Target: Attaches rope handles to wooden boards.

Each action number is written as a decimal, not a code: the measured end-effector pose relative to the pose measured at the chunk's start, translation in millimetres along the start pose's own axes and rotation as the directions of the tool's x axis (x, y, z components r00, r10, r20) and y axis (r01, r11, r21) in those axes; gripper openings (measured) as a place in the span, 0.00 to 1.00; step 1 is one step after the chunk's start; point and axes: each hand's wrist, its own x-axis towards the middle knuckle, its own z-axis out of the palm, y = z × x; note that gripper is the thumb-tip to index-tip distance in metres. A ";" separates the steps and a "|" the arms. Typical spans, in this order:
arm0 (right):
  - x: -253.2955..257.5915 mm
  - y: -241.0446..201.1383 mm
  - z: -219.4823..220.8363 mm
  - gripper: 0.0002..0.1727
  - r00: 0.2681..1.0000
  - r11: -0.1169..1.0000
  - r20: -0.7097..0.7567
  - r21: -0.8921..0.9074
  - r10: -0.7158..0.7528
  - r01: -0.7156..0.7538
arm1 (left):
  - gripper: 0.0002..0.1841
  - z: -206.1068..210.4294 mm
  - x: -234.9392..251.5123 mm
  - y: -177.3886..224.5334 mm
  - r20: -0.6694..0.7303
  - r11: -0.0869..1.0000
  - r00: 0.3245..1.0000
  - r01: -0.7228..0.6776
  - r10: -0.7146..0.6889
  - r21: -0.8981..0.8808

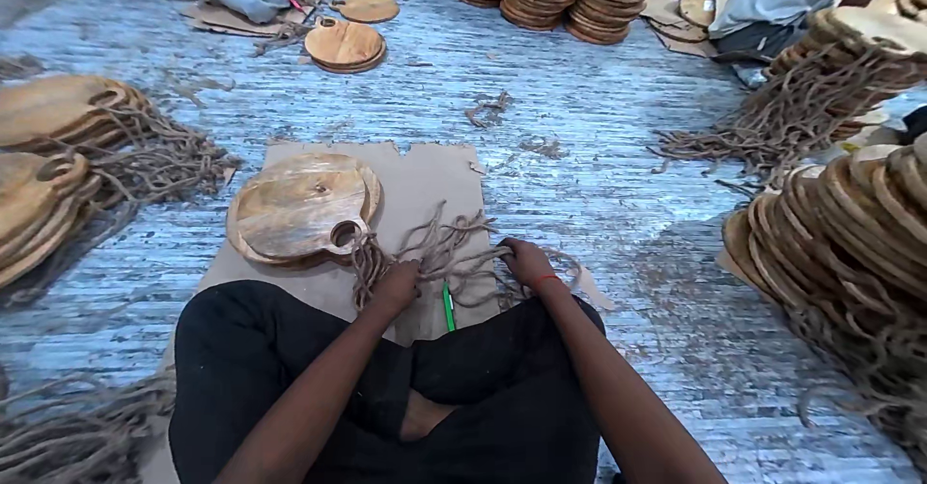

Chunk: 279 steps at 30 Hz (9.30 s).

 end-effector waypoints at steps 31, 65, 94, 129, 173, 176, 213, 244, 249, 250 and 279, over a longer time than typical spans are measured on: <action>9.4 -36.5 22.4 0.15 0.954 0.860 0.167 -0.414 -0.249 0.297 | 0.20 2.3 12.0 1.2 -0.062 0.654 0.998 -0.050 0.005 -0.755; 16.3 -45.4 68.9 0.18 0.929 0.950 0.238 0.196 -0.285 0.242 | 0.20 15.9 22.5 8.0 -0.045 0.756 0.999 -0.030 0.001 -0.654; 35.1 -45.1 81.7 0.12 0.973 0.933 0.230 0.350 -0.001 -0.082 | 0.20 10.4 31.3 16.9 -0.026 0.925 0.999 0.027 -0.040 -0.379; 49.1 -53.1 78.3 0.11 0.951 0.889 0.285 0.396 0.118 -0.229 | 0.15 0.2 42.9 15.0 -0.067 0.896 0.993 0.054 -0.093 -0.440; 31.4 -59.1 79.3 0.12 0.915 0.964 0.380 0.163 0.134 -0.209 | 0.15 24.7 29.6 12.0 -0.078 0.928 0.997 -0.014 -0.016 -0.371; 33.4 -66.5 72.3 0.12 0.918 0.960 0.359 0.150 0.171 -0.237 | 0.14 21.6 34.0 16.8 -0.129 0.933 0.991 -0.019 -0.029 -0.359; -6.1 22.7 -4.8 0.29 0.793 0.734 0.073 -0.438 0.605 -0.520 | 0.13 -10.9 14.9 -9.2 -0.134 0.744 0.990 -0.066 -0.031 -0.664; 16.7 -38.7 65.8 0.15 0.935 0.925 0.051 0.175 -0.351 0.338 | 0.16 19.8 11.8 -2.7 -0.099 0.825 0.992 -0.118 0.075 -0.553; 2.4 -57.4 57.7 0.12 0.956 0.962 0.144 -0.054 -0.257 0.267 | 0.16 26.8 15.9 5.9 -0.143 0.900 0.987 -0.130 0.076 -0.416; 2.1 -59.4 59.0 0.12 0.957 0.963 0.147 -0.066 -0.250 0.261 | 0.16 29.1 17.8 6.5 -0.155 0.903 0.986 -0.126 0.067 -0.410; 31.3 -46.7 82.0 0.10 0.965 0.978 0.223 0.189 -0.135 0.093 | 0.10 27.9 26.7 9.7 -0.164 0.891 0.985 -0.123 0.056 -0.437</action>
